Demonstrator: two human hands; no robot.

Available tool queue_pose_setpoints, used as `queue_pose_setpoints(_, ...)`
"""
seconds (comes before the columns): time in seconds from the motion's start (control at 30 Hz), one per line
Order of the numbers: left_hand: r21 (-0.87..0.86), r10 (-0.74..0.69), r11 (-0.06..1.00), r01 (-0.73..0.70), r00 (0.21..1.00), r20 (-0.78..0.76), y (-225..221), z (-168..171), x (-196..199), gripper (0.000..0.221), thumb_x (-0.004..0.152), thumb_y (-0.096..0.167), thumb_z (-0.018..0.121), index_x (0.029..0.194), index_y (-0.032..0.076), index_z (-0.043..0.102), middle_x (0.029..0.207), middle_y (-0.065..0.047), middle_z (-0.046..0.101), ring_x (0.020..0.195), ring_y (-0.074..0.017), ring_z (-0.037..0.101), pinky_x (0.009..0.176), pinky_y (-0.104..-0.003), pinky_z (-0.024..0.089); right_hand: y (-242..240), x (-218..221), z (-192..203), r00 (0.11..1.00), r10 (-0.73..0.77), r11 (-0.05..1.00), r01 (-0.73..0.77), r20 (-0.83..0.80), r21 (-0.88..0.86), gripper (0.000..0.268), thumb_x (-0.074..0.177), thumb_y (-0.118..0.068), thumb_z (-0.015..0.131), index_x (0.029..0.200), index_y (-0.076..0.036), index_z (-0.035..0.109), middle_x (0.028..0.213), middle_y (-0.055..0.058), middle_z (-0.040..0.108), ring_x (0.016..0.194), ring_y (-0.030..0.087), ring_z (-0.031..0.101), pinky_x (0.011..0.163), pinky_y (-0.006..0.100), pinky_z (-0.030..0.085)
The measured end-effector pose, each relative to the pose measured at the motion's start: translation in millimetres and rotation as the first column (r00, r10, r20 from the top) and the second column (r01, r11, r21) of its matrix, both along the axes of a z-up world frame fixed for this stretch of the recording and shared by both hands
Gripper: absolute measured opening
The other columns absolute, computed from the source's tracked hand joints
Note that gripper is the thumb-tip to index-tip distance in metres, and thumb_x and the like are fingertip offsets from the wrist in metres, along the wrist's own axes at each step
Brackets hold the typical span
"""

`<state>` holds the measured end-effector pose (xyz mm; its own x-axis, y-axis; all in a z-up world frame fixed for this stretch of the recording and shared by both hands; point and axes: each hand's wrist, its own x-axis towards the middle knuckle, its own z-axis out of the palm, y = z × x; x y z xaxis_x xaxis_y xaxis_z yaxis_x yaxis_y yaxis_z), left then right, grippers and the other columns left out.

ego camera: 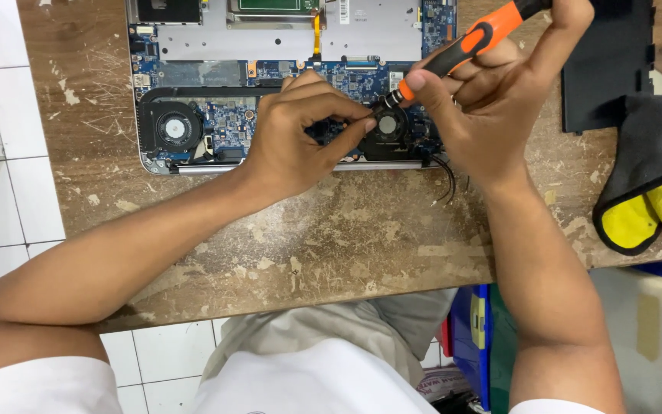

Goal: Using a precision screwdriver to remove or install screws on the internal components of a laptop.

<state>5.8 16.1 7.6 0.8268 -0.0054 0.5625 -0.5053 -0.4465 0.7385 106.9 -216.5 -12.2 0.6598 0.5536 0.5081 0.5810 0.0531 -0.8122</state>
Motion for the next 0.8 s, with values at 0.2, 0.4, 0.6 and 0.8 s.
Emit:
queue_pose_setpoints(0.2,0.029,0.001,1.000,-0.001,1.000,0.003,0,-1,0,0.009,0.089,-0.005,0.083,0.090,-0.001,0.075,0.086,-0.011,0.073,0.077,-0.0216,0.061,0.072,-0.033,0.047,26,-9,43,0.981,0.145,0.988,-0.152,0.128,0.042,0.084,0.109,0.014,0.076,0.155,-0.028,0.020,0.099,0.035,0.065,0.092,0.042,0.077,0.075,0.039,0.059)
queue_pose_setpoints(0.4,0.163,0.043,0.986,-0.029,0.996,-0.083,-1,-12,1,0.028,0.087,0.011,0.090,0.108,0.005,0.073,0.097,-0.006,0.066,0.090,-0.0249,0.057,0.084,-0.037,0.038,19,-6,34,0.986,0.111,0.994,-0.111,0.126,-0.010,0.084,0.113,0.013,0.077,0.158,-0.030,0.020,0.110,0.033,0.060,0.104,0.045,0.079,0.088,0.044,0.066)
queue_pose_setpoints(0.6,0.274,0.079,0.960,-0.048,0.992,-0.102,-3,-11,-1,0.031,0.089,0.013,0.088,0.109,0.001,0.068,0.095,-0.007,0.048,0.090,-0.0248,0.047,0.081,-0.036,0.037,15,1,25,0.970,0.139,0.986,-0.116,0.201,-0.121,0.086,0.117,0.012,0.077,0.165,-0.028,0.019,0.154,0.021,0.047,0.119,0.045,0.077,0.097,0.044,0.071)
queue_pose_setpoints(0.8,0.529,0.063,0.848,-0.049,0.998,-0.009,-5,-5,-10,0.024,0.096,0.021,0.076,0.106,-0.001,0.073,0.100,-0.012,0.060,0.093,-0.0299,0.050,0.077,-0.043,0.043,20,-4,21,0.978,0.091,0.990,-0.067,0.187,-0.127,0.089,0.115,0.018,0.081,0.166,-0.022,0.021,0.119,0.031,0.069,0.121,0.040,0.079,0.097,0.041,0.071)
